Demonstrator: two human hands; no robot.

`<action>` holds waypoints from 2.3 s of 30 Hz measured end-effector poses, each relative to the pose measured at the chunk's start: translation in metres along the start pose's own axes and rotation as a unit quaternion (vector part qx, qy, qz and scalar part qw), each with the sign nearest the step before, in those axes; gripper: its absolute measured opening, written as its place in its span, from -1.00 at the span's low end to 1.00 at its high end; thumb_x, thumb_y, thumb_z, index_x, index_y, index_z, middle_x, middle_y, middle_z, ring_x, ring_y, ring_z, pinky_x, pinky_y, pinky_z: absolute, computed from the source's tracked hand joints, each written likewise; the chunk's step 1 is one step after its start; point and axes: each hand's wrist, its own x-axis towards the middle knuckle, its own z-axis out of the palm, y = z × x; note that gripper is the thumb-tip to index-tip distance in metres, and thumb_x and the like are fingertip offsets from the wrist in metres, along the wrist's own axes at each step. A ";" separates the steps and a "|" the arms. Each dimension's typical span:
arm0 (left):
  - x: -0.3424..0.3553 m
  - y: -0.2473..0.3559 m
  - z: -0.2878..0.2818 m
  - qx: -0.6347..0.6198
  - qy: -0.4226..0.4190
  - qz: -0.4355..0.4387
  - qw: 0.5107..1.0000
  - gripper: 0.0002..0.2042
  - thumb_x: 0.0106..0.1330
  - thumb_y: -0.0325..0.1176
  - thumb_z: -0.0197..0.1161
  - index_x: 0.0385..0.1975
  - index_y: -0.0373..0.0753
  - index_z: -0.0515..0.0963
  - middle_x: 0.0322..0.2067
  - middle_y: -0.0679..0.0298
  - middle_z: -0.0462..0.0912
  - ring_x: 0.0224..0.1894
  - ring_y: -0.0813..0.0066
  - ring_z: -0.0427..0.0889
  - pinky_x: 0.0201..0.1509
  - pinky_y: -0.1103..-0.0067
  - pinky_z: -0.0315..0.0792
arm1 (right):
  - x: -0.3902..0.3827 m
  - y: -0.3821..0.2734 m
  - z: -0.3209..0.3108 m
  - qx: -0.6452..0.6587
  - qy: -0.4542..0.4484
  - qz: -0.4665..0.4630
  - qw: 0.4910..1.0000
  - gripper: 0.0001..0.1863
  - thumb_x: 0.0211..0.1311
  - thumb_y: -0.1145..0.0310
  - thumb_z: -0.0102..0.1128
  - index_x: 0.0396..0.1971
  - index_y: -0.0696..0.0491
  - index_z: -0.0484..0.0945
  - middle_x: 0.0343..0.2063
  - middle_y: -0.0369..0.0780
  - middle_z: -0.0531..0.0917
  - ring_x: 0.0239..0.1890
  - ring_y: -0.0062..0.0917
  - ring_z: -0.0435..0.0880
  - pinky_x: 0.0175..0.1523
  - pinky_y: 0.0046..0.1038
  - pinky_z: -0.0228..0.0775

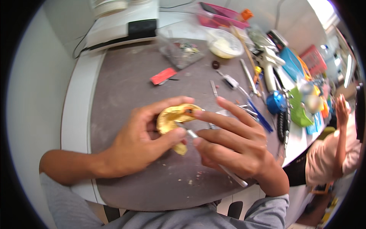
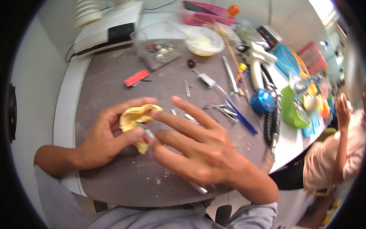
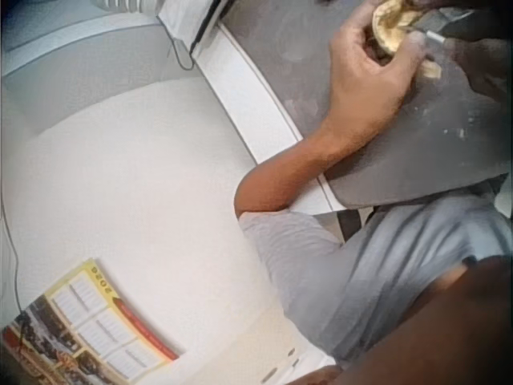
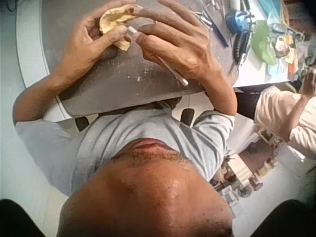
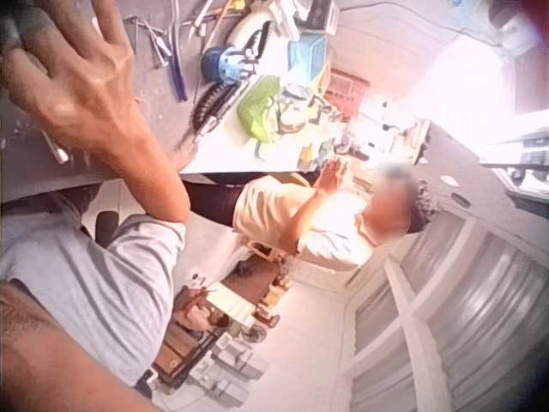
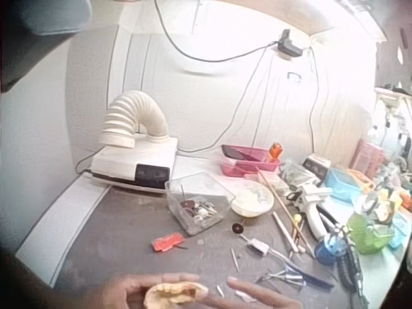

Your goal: The person carves and shapes a dental model using a scalpel, then places a small component onto the model before curing it in a UV chamber.

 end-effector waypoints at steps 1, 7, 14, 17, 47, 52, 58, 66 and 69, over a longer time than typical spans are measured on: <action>-0.001 0.002 0.001 0.009 0.003 -0.010 1.000 -0.50 0.42 -0.50 0.17 0.35 -0.31 0.31 0.06 0.26 0.55 -0.07 0.62 0.62 0.06 0.60 0.56 | -0.002 0.001 0.004 0.004 0.026 -0.004 1.000 -0.86 -0.01 0.47 0.38 -0.41 0.06 0.61 -0.38 -0.26 0.72 0.03 -0.32 0.73 0.30 -0.01 0.43; 0.007 0.009 0.004 0.074 0.003 -0.038 0.997 -0.48 0.40 -0.42 0.18 0.37 -0.29 0.30 0.05 0.28 0.55 -0.01 0.61 0.60 0.10 0.57 0.55 | -0.013 0.008 0.017 0.027 0.082 0.000 0.996 -0.86 0.01 0.43 0.29 -0.41 0.11 0.56 -0.39 -0.21 0.64 0.03 -0.29 0.68 0.29 -0.04 0.45; 0.001 0.006 0.007 0.015 0.031 -0.025 0.999 -0.41 0.41 -0.46 0.17 0.43 -0.33 0.18 0.08 0.19 0.52 0.10 0.53 0.55 0.18 0.53 0.51 | -0.014 0.015 0.023 0.069 0.097 -0.005 0.993 -0.79 0.05 0.43 0.36 -0.31 0.08 0.55 -0.27 -0.19 0.67 0.11 -0.32 0.66 0.36 -0.05 0.39; 0.001 0.003 0.006 0.049 0.034 -0.009 0.998 -0.41 0.39 -0.45 0.18 0.41 -0.33 0.20 0.05 0.21 0.52 0.06 0.54 0.56 0.17 0.56 0.51 | -0.016 0.013 0.019 0.079 0.089 -0.016 0.993 -0.76 0.05 0.42 0.37 -0.26 0.07 0.58 -0.21 -0.22 0.68 0.18 -0.29 0.61 0.42 0.01 0.30; 0.009 0.004 -0.003 0.193 0.052 0.209 0.957 -0.36 0.43 -0.28 0.22 0.45 -0.29 0.16 0.13 0.14 0.48 0.11 0.35 0.55 0.26 0.41 0.42 | -0.016 0.025 -0.012 -0.021 0.211 0.044 0.976 -0.80 0.01 0.65 0.19 -0.32 0.10 0.55 -0.49 -0.15 0.73 -0.21 -0.32 0.80 0.32 0.00 0.36; 0.009 0.019 -0.017 0.566 0.050 0.395 0.722 -0.37 0.02 -0.52 0.48 0.20 -0.25 0.51 -0.04 0.11 0.59 0.09 0.13 0.55 0.18 0.32 0.42 | -0.017 0.023 -0.024 -0.028 0.218 0.070 0.973 -0.83 0.17 0.61 0.11 -0.22 0.15 0.46 -0.47 -0.10 0.73 -0.16 -0.25 0.77 0.38 0.09 0.22; 0.003 0.021 -0.012 0.662 0.010 0.274 0.698 -0.42 0.13 -0.48 0.44 0.22 -0.26 0.48 0.02 0.13 0.59 0.10 0.21 0.58 0.17 0.32 0.47 | -0.014 0.023 -0.021 -0.029 0.198 0.071 0.977 -0.85 0.20 0.59 0.11 -0.23 0.14 0.45 -0.48 -0.10 0.73 -0.17 -0.26 0.77 0.38 0.10 0.22; 0.013 0.007 -0.012 -0.048 -0.038 0.017 0.998 -0.48 0.58 -0.23 -0.01 0.43 -0.26 0.08 0.24 0.08 0.43 0.31 0.25 0.46 0.40 0.33 0.39 | -0.013 0.014 -0.016 0.045 0.197 0.091 0.975 -0.72 -0.12 0.61 0.31 -0.32 0.10 0.57 -0.45 -0.15 0.74 -0.22 -0.34 0.81 0.32 -0.02 0.36; 0.014 -0.002 -0.015 -0.119 -0.052 -0.042 0.991 -0.48 0.58 -0.23 -0.01 0.43 -0.28 0.06 0.29 0.07 0.34 0.34 0.22 0.43 0.44 0.28 0.38 | -0.006 0.009 -0.011 0.094 0.155 0.117 0.977 -0.73 -0.14 0.60 0.33 -0.33 0.10 0.60 -0.46 -0.18 0.74 -0.17 -0.31 0.80 0.32 -0.01 0.34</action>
